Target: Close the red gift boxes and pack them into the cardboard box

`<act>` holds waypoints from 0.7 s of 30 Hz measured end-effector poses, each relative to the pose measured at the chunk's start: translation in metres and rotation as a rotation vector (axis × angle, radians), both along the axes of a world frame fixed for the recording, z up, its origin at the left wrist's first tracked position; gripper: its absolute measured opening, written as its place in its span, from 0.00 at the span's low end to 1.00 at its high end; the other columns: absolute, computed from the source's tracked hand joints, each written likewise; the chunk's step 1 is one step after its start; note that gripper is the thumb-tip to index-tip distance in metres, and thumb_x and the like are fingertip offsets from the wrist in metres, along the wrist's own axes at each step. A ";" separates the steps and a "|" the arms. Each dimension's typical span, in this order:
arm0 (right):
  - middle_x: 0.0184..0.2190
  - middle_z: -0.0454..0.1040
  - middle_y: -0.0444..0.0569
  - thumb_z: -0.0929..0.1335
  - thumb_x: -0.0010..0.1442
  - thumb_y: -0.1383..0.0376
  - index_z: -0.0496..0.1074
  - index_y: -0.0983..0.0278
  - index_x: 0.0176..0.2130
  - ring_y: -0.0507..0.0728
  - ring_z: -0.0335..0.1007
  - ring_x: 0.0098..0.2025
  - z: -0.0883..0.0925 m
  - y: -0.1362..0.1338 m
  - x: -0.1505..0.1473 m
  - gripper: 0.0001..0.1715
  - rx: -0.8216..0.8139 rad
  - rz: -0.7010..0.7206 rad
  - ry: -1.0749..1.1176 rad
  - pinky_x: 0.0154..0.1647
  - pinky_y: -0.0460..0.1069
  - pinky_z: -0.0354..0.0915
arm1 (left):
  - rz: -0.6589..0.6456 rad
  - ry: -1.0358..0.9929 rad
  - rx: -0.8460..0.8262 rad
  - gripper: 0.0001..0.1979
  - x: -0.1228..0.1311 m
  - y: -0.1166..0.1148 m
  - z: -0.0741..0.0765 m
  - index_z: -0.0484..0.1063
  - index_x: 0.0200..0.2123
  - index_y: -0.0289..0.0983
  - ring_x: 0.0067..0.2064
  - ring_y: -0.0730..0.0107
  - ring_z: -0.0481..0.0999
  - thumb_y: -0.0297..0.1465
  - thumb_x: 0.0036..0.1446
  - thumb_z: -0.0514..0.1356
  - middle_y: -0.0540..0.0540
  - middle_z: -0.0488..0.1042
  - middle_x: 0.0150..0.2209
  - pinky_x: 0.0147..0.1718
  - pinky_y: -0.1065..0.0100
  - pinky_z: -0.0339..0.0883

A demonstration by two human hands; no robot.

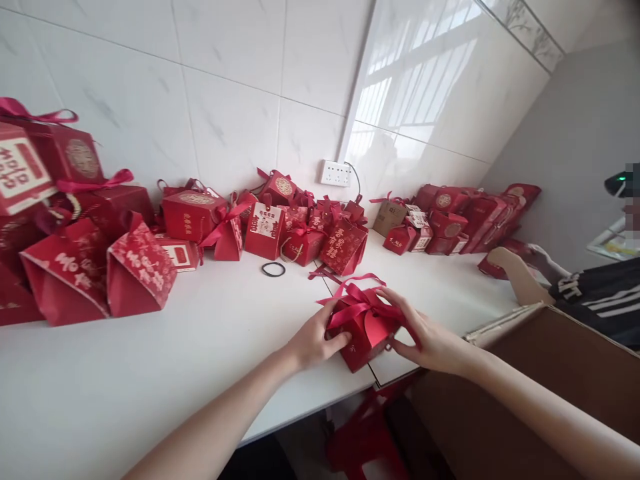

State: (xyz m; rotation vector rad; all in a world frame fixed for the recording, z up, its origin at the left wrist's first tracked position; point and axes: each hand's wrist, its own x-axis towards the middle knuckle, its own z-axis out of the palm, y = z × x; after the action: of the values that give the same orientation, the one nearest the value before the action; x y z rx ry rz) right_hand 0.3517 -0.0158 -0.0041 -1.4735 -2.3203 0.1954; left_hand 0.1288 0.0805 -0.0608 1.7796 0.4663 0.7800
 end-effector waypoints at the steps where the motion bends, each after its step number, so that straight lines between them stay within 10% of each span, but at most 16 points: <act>1: 0.62 0.55 0.59 0.62 0.55 0.69 0.37 0.58 0.64 0.62 0.56 0.61 0.001 0.002 0.000 0.44 -0.002 -0.021 0.027 0.56 0.58 0.61 | -0.018 -0.014 0.016 0.26 0.000 -0.002 0.000 0.58 0.56 0.40 0.50 0.60 0.71 0.35 0.54 0.58 0.42 0.70 0.50 0.47 0.61 0.66; 6: 0.48 0.70 0.55 0.62 0.53 0.72 0.46 0.58 0.59 0.59 0.71 0.47 0.005 0.007 0.000 0.37 -0.088 -0.109 0.239 0.40 0.53 0.72 | 0.061 0.117 0.071 0.37 -0.004 -0.004 -0.001 0.50 0.59 0.41 0.38 0.64 0.73 0.36 0.48 0.64 0.41 0.68 0.46 0.35 0.63 0.69; 11: 0.49 0.68 0.57 0.62 0.50 0.74 0.57 0.61 0.54 0.60 0.68 0.50 0.014 0.002 -0.007 0.31 -0.166 -0.024 0.400 0.34 0.47 0.71 | -0.140 0.135 -0.005 0.57 -0.010 -0.008 0.009 0.26 0.63 0.46 0.42 0.59 0.74 0.35 0.44 0.67 0.38 0.66 0.51 0.34 0.63 0.72; 17: 0.52 0.66 0.55 0.64 0.53 0.66 0.65 0.63 0.50 0.62 0.65 0.54 0.024 -0.002 -0.006 0.23 -0.291 0.153 0.751 0.49 0.59 0.66 | 0.097 0.178 0.523 0.58 -0.007 -0.007 0.009 0.32 0.63 0.46 0.48 0.52 0.71 0.36 0.38 0.69 0.35 0.51 0.60 0.39 0.58 0.72; 21: 0.49 0.68 0.57 0.60 0.61 0.53 0.70 0.65 0.38 0.62 0.66 0.50 0.026 -0.004 -0.006 0.20 -0.125 -0.007 0.754 0.45 0.56 0.69 | 0.176 0.185 0.737 0.53 -0.004 -0.005 0.004 0.30 0.63 0.47 0.46 0.54 0.73 0.32 0.44 0.65 0.34 0.52 0.59 0.31 0.63 0.73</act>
State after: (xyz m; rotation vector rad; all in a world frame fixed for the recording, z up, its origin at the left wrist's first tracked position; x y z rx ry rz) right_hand 0.3454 -0.0193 0.0222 -1.1764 -1.7068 0.7604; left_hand 0.1248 0.0757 -0.0567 2.5350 0.4984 0.9944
